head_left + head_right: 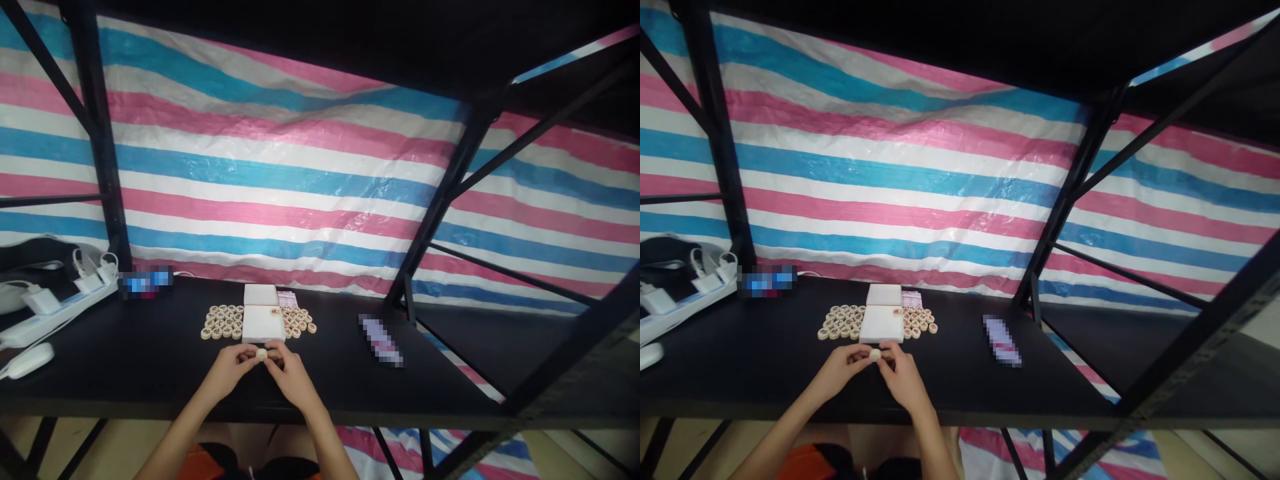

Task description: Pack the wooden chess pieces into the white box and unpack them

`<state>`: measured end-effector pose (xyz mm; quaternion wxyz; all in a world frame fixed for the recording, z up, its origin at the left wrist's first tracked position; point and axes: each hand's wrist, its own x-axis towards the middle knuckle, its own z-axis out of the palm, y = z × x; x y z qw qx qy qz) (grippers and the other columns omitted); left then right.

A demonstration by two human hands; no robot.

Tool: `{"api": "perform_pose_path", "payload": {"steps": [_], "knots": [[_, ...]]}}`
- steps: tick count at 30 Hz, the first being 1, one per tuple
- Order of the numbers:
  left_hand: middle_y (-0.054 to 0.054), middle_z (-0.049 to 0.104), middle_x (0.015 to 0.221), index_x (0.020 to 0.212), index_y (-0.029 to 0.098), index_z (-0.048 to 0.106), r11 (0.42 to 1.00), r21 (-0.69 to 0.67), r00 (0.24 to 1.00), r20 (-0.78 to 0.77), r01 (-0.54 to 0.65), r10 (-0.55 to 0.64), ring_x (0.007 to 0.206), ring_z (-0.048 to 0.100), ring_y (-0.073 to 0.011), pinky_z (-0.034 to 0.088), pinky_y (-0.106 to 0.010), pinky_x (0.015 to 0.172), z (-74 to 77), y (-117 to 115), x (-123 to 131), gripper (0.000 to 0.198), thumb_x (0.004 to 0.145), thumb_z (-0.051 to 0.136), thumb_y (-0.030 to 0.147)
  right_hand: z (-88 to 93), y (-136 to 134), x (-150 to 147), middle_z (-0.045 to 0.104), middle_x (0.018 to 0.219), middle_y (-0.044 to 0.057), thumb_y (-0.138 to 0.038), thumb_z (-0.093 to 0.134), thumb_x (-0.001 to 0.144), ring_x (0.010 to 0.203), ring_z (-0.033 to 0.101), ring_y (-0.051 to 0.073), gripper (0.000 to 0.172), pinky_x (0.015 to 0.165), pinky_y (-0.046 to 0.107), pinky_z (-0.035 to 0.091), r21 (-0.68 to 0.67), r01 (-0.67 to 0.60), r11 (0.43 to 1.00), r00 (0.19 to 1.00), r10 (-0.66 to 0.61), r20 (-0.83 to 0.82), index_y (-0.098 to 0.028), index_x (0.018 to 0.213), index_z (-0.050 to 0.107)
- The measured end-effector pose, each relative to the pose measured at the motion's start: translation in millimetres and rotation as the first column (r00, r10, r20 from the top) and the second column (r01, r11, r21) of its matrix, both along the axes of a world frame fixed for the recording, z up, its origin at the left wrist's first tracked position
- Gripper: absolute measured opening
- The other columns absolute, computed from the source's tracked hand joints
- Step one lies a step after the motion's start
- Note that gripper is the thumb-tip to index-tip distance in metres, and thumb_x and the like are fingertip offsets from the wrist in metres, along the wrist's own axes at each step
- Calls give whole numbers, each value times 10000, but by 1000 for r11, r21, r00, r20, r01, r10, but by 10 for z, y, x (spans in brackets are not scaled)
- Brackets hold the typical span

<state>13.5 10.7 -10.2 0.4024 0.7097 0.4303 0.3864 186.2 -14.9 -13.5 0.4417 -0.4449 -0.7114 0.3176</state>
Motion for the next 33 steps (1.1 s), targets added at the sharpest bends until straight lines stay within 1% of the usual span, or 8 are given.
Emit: {"api": "perform_pose_path", "payload": {"steps": [3, 5, 12, 15, 18, 21, 25, 33], "knots": [[-35, 716, 775, 868, 152, 713, 999, 31, 999, -27, -39, 40, 616, 551, -153, 389, -237, 584, 1, -14, -4, 239, 702, 610, 290, -3, 7, 6, 690, 704, -2, -261, 503, 848, 634, 634, 158, 138, 608, 233, 448, -12, 26, 1000, 998, -26, 50, -209, 938, 595], [-38, 715, 758, 866, 149, 718, 998, 38, 998, -18, -54, 54, 599, 541, -149, 382, -237, 572, -5, -13, -7, 248, 690, 619, 292, 11, -1, 11, 689, 695, -5, -267, 515, 842, 624, 629, 154, 140, 591, 225, 441, -13, 21, 1000, 999, -21, 36, -204, 936, 597], [-53, 724, 745, 871, 151, 741, 997, 50, 999, 5, -51, 51, 622, 560, -165, 393, -248, 584, 14, -26, -8, 278, 706, 614, 335, 31, -17, 12, 707, 852, 29, -323, 563, 834, 793, 657, 183, 165, 694, 263, 479, -22, -20, 1000, 998, 19, -56, -205, 939, 611], [-51, 721, 759, 965, 146, 718, 997, 44, 998, 4, -55, 55, 610, 552, -155, 384, -237, 556, 39, -36, 3, 340, 711, 607, 342, 2, 7, 8, 701, 930, 37, -296, 587, 811, 805, 658, 182, 178, 684, 266, 487, -20, -22, 1000, 995, 20, -97, -213, 967, 594], [-76, 731, 855, 1012, 137, 698, 999, 4, 999, 17, -33, 33, 669, 580, -172, 394, -243, 580, 61, -37, 16, 386, 722, 611, 377, -16, 26, 9, 691, 980, 37, -245, 610, 771, 771, 655, 174, 226, 669, 270, 490, -9, -10, 1000, 996, 9, -92, -220, 995, 588], [-67, 733, 837, 924, 147, 717, 1000, -3, 1000, -23, 2, -2, 639, 563, -163, 372, -241, 568, 79, -38, 23, 320, 737, 610, 383, -18, 33, 13, 689, 936, 23, -182, 586, 760, 781, 650, 168, 202, 657, 255, 482, 6, -19, 1000, 998, 20, -52, -220, 956, 615], [-37, 709, 748, 815, 143, 700, 999, 16, 999, -19, -29, 29, 575, 508, -133, 344, -227, 541, 79, -39, 19, 227, 708, 634, 332, -26, 36, 16, 679, 861, 11, -146, 578, 745, 751, 637, 155, 159, 637, 236, 473, 29, -2, 1000, 1000, 2, -13, -212, 881, 630], [-15, 680, 749, 797, 157, 673, 1000, 27, 1000, -14, -10, 11, 589, 496, -125, 358, -224, 566, 46, -32, -4, 173, 713, 619, 299, -29, 41, 19, 681, 850, 19, -279, 567, 821, 724, 620, 141, 133, 667, 237, 481, 18, 13, 1000, 1000, -13, 5, -198, 903, 633]]}}
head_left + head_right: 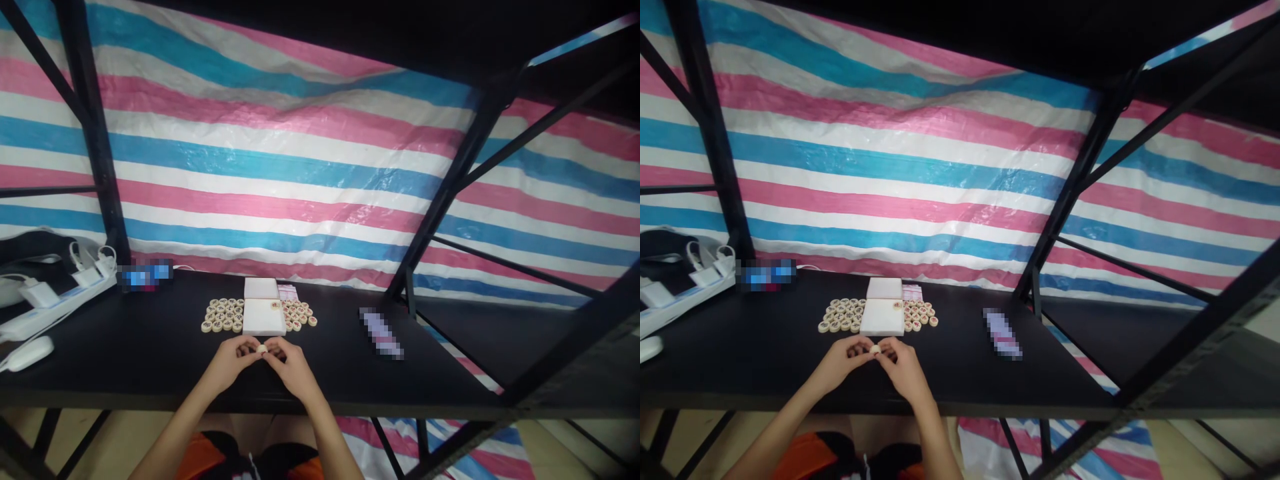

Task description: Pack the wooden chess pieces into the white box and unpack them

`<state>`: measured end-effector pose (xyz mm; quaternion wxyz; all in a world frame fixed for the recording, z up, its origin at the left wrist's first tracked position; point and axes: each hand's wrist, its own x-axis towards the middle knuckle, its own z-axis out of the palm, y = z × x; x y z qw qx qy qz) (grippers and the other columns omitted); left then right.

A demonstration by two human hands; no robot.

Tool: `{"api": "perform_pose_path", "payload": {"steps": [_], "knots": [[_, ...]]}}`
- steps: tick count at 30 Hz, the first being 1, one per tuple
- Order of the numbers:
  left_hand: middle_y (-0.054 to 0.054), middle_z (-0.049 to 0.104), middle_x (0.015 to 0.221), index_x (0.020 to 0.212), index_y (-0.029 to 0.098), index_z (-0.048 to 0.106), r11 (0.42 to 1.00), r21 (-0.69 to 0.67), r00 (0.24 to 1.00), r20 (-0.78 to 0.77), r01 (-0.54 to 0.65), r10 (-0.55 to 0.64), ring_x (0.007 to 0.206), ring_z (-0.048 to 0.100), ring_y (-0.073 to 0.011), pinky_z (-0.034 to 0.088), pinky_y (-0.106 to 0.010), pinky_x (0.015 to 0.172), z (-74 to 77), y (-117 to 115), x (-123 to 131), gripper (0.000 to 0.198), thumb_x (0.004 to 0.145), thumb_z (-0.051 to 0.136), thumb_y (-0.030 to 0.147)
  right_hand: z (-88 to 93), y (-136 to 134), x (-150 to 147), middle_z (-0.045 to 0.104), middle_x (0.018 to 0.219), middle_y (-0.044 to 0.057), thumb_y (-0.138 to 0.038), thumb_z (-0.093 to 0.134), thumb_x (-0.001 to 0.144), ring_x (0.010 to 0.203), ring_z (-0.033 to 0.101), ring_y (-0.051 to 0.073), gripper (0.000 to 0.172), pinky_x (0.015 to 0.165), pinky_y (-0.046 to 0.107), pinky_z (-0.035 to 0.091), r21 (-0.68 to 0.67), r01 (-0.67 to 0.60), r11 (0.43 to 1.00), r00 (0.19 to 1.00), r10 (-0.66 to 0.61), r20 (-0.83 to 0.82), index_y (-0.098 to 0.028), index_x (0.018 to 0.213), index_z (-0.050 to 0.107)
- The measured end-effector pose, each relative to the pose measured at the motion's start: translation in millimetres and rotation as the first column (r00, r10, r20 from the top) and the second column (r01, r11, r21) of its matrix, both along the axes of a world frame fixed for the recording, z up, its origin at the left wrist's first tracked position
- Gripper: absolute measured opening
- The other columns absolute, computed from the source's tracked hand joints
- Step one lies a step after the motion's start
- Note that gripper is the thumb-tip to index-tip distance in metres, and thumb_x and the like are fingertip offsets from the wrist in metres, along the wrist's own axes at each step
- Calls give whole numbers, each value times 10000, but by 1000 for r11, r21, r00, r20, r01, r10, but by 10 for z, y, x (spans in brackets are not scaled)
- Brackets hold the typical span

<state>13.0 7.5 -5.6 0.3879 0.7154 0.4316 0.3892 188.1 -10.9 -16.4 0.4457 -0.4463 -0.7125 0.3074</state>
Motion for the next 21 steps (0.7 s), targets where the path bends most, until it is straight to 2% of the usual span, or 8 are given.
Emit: {"api": "perform_pose_path", "payload": {"steps": [4, 8, 12, 16, 18, 21], "knots": [[15, 620, 670, 779, 165, 643, 1000, 9, 1000, -28, -6, 6, 549, 467, -113, 337, -214, 531, -61, 17, 10, 130, 702, 605, 263, -1, -3, 14, 665, 851, 19, -227, 579, 801, 720, 609, 139, 117, 652, 235, 468, 58, 41, 997, 999, -42, 14, -203, 893, 649], [43, 541, 576, 786, 164, 632, 1000, 19, 998, -57, -5, 6, 514, 444, -109, 328, -208, 512, -88, 22, 15, 125, 686, 564, 194, 12, -29, 12, 652, 869, 24, -183, 571, 796, 783, 606, 154, 121, 690, 248, 472, 134, -8, 991, 999, 3, 33, -219, 864, 665], [10, 601, 686, 740, 169, 612, 997, 66, 998, -53, 48, -45, 625, 516, -129, 364, -205, 555, -55, 10, 18, 128, 660, 523, 126, 23, -50, 0, 635, 897, 28, -171, 562, 811, 849, 604, 155, 125, 777, 261, 465, 183, -41, 982, 999, 35, 33, -227, 838, 671], [-33, 650, 860, 709, 168, 600, 993, 116, 999, -21, 27, -24, 678, 537, -136, 379, -211, 565, -64, 16, 17, 66, 668, 555, 143, 26, -44, 5, 644, 916, 32, -174, 562, 820, 881, 605, 160, 132, 814, 268, 457, 193, -49, 980, 999, 47, 18, -227, 854, 678], [-35, 666, 832, 762, 164, 620, 997, 81, 1000, -13, 20, -19, 631, 532, -129, 371, -216, 547, -85, 23, 15, 83, 700, 573, 192, 33, -41, 10, 658, 909, 30, -205, 566, 826, 841, 611, 162, 127, 772, 264, 467, 154, -21, 988, 1000, 18, 19, -225, 894, 671], [-31, 691, 782, 980, 154, 625, 1000, 15, 1000, 29, 7, -8, 575, 532, -123, 379, -228, 548, -98, 25, 10, 273, 750, 590, 298, 44, -41, 12, 679, 914, 28, -256, 546, 850, 783, 623, 155, 200, 739, 261, 476, 65, 21, 998, 1000, -21, -9, -221, 1033, 621]]}}
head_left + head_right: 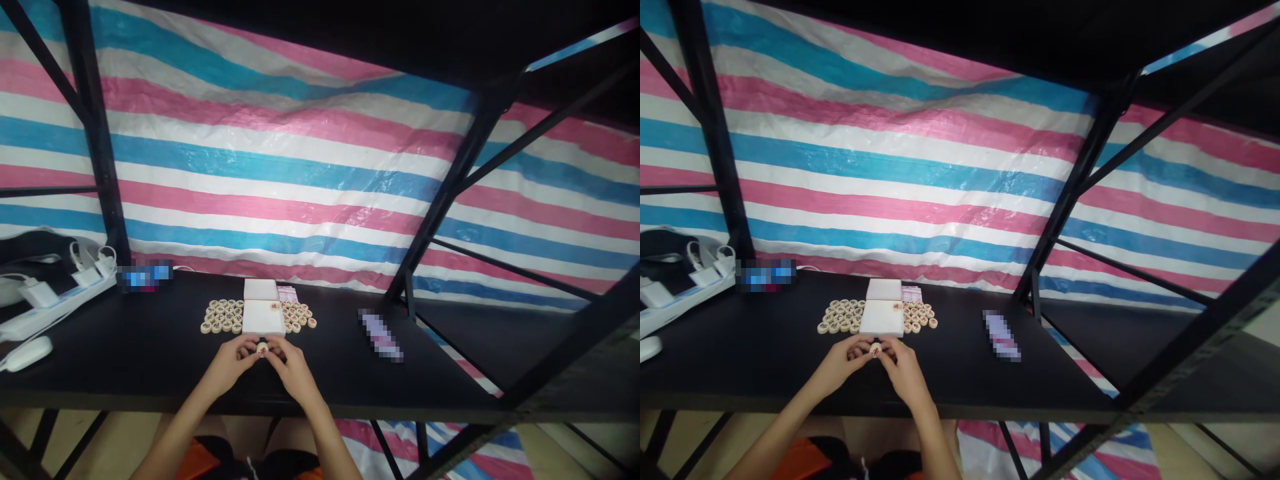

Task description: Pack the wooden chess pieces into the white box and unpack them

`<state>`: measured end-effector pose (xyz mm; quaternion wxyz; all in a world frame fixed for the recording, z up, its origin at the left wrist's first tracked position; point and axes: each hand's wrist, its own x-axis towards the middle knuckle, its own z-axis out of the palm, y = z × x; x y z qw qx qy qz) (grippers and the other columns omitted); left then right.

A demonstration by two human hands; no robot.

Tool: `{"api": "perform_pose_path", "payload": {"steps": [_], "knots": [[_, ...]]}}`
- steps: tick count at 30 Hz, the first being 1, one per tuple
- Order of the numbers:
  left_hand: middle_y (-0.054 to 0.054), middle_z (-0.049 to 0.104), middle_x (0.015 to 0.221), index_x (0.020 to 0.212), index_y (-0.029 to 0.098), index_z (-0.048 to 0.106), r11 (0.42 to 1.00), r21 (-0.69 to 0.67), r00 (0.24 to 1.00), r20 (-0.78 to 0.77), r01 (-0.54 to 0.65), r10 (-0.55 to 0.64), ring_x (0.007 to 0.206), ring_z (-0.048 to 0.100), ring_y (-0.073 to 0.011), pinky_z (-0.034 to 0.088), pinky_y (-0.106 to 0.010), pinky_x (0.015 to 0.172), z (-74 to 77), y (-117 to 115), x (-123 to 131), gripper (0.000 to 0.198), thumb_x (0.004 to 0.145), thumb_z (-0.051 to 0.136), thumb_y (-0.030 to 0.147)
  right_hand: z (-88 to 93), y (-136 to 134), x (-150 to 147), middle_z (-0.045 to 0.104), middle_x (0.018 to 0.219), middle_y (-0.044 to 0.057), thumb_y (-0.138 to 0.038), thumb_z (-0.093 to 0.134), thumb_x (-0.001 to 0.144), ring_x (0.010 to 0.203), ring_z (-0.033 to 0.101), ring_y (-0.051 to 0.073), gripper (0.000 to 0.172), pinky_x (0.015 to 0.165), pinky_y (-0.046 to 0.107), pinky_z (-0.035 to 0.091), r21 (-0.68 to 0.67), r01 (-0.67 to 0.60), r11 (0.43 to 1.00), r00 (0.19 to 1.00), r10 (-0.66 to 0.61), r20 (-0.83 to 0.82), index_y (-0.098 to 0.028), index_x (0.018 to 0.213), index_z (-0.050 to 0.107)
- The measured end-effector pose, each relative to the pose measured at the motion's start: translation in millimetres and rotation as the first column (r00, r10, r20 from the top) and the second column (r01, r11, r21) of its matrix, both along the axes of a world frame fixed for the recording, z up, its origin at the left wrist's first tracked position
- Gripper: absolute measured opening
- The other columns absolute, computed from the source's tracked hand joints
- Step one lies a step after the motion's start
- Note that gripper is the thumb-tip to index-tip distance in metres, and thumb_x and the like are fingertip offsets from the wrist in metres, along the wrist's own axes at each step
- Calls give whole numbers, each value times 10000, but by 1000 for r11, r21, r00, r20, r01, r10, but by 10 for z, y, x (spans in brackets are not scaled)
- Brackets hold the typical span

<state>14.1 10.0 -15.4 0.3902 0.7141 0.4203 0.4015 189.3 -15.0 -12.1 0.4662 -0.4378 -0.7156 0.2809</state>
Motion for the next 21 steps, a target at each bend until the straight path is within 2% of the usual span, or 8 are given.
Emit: {"api": "perform_pose_path", "payload": {"steps": [3, 7, 11, 14, 17, 19, 21], "knots": [[-48, 717, 817, 1077, 146, 606, 999, -36, 998, 58, 10, -7, 645, 593, -153, 424, -246, 604, 35, -14, -4, 374, 764, 597, 349, -6, 1, -8, 685, 945, 26, -264, 543, 850, 782, 631, 154, 224, 728, 258, 483, -31, -13, 999, 1000, 13, -6, -223, 1064, 595], [-65, 736, 864, 963, 148, 683, 993, -91, 996, 65, 74, -68, 800, 646, -209, 466, -264, 699, 100, -36, 2, 313, 789, 570, 382, -42, 3, -22, 676, 952, 20, -231, 605, 795, 760, 623, 159, 249, 664, 248, 481, -27, -12, 1000, 996, 15, 85, -227, 1043, 604], [-49, 739, 816, 971, 157, 698, 999, -45, 999, -23, 30, -31, 736, 646, -204, 471, -261, 676, 79, -24, 7, 321, 808, 533, 379, -60, -10, -37, 651, 959, 45, -225, 549, 835, 882, 586, 194, 208, 803, 308, 458, 98, 76, 992, 972, -96, 216, -223, 1033, 615], [-45, 735, 841, 976, 177, 700, 1000, 11, 997, -71, 27, -26, 744, 641, -198, 478, -261, 692, 17, 10, -1, 316, 827, 497, 369, -47, -24, -57, 632, 973, 55, -203, 513, 849, 929, 560, 209, 211, 842, 327, 441, 152, 78, 985, 952, -119, 281, -225, 1033, 611], [-67, 686, 1007, 1034, 186, 675, 995, 93, 994, -93, -47, 56, 705, 614, -166, 497, -263, 670, -43, 52, -7, 324, 810, 501, 344, -28, -17, -67, 627, 953, 57, -179, 505, 835, 919, 558, 212, 219, 839, 326, 440, 169, 102, 980, 942, -150, 300, -215, 1029, 600], [-93, 589, 1180, 1124, 184, 625, 982, 135, 985, -94, -128, 142, 666, 591, -137, 514, -274, 652, -72, 71, -5, 379, 801, 493, 331, -5, 14, -56, 623, 931, 63, -169, 498, 829, 906, 558, 213, 199, 827, 321, 438, 186, 148, 971, 930, -201, 309, -202, 998, 598], [-120, 482, 1306, 1200, 175, 570, 977, 153, 979, -117, -149, 168, 652, 583, -122, 529, -294, 671, -92, 74, 3, 425, 813, 469, 319, 36, 78, -23, 619, 915, 68, -181, 486, 837, 891, 555, 216, 166, 815, 317, 432, 214, 201, 956, 905, -265, 332, -195, 960, 597]]}}
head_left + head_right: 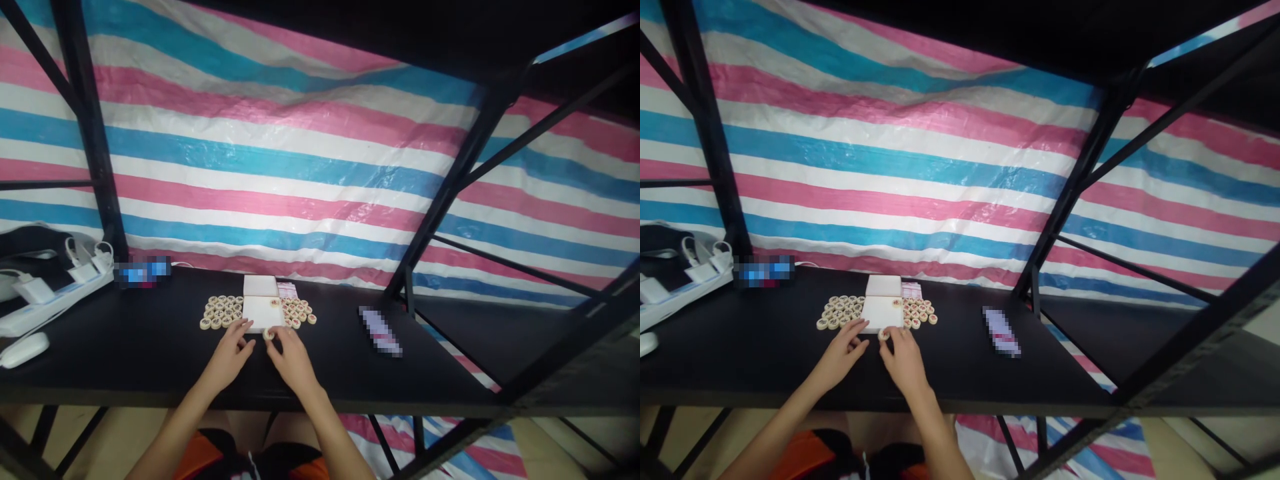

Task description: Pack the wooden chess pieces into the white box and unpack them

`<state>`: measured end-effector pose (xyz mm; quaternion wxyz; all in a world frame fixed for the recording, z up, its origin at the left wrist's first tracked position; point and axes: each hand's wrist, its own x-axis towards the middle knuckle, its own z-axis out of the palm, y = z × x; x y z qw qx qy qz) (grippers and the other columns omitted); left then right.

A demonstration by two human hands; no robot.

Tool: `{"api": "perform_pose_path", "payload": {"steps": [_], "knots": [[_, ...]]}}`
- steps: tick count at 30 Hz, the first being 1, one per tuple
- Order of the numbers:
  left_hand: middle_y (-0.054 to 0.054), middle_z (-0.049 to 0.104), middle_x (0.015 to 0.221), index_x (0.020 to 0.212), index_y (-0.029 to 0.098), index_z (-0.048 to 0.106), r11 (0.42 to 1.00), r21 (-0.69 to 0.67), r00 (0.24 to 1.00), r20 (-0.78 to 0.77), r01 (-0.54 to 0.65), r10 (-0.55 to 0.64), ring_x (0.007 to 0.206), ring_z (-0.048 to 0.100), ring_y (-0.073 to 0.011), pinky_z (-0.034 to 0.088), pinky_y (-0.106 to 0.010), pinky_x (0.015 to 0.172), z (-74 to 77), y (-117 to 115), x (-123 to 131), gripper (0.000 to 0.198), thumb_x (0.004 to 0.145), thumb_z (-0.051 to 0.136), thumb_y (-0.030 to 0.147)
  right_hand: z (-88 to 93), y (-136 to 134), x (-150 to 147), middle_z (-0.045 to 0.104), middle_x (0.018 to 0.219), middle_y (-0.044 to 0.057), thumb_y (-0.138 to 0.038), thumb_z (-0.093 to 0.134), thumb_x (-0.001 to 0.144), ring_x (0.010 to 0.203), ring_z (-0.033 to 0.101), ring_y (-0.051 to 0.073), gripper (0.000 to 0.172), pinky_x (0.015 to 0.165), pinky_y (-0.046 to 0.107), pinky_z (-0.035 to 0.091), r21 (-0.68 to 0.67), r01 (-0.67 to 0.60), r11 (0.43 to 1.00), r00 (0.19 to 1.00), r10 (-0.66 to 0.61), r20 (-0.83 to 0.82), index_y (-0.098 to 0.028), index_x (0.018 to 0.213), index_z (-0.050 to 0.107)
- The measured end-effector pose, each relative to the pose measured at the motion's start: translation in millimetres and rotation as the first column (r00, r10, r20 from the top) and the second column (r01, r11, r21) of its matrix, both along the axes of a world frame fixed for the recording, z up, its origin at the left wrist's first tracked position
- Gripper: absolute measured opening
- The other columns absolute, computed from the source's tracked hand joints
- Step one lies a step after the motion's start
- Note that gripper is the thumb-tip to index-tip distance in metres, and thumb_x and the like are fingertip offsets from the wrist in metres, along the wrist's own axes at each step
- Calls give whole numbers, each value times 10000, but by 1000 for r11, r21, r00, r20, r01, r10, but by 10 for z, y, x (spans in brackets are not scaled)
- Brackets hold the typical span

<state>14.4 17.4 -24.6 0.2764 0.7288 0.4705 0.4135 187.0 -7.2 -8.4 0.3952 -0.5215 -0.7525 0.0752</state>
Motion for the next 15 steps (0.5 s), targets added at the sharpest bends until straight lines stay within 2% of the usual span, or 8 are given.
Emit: {"api": "perform_pose_path", "payload": {"steps": [3, 5, 7, 9, 12, 15], "knots": [[-120, 422, 1376, 1218, 194, 557, 999, 22, 995, -93, 34, -32, 740, 609, -140, 520, -329, 799, -17, -20, 16, 415, 826, 466, 292, 107, 182, 74, 623, 922, 72, -209, 465, 853, 886, 550, 223, 174, 810, 323, 415, 35, 92, 995, 992, -95, 84, -197, 969, 594], [-95, 443, 1371, 1209, 215, 567, 997, 67, 986, -168, 26, -15, 947, 603, -190, 456, -361, 936, -22, -35, 27, 397, 824, 480, 262, 187, 354, 116, 637, 917, 75, -219, 467, 854, 898, 550, 232, 191, 803, 322, 405, 30, 155, 987, 972, -158, 173, -195, 989, 600], [-86, 478, 1347, 1204, 214, 573, 994, 112, 970, -240, 1, 26, 1135, 519, -234, 379, -395, 1020, -22, -44, 35, 394, 820, 487, 233, 243, 539, 138, 655, 916, 84, -215, 487, 848, 918, 552, 241, 208, 799, 318, 397, 1, 190, 982, 932, -181, 313, -191, 1011, 614], [-98, 510, 1318, 1191, 202, 586, 991, 132, 950, -307, -14, 54, 1189, 474, -262, 364, -425, 1024, -15, -49, 42, 389, 813, 494, 218, 257, 704, 136, 671, 887, 95, -191, 513, 829, 911, 561, 246, 202, 796, 316, 392, -25, 202, 979, 892, -174, 418, -184, 981, 646], [-126, 527, 1298, 1171, 187, 604, 992, 129, 920, -386, -12, 62, 1145, 501, -280, 394, -443, 981, 2, -57, 51, 375, 814, 493, 211, 218, 872, 110, 680, 851, 110, -143, 545, 790, 902, 569, 248, 170, 804, 320, 386, -39, 199, 979, 869, -158, 468, -171, 867, 693], [-137, 523, 1298, 1157, 182, 614, 992, 126, 904, -422, -14, 66, 1144, 502, -286, 396, -445, 971, 16, -73, 56, 359, 823, 483, 212, 185, 928, 127, 651, 1032, 105, -162, 558, 795, 997, 535, 248, 164, 836, 318, 380, -24, 204, 979, 862, -168, 478, -187, 869, 702]]}}
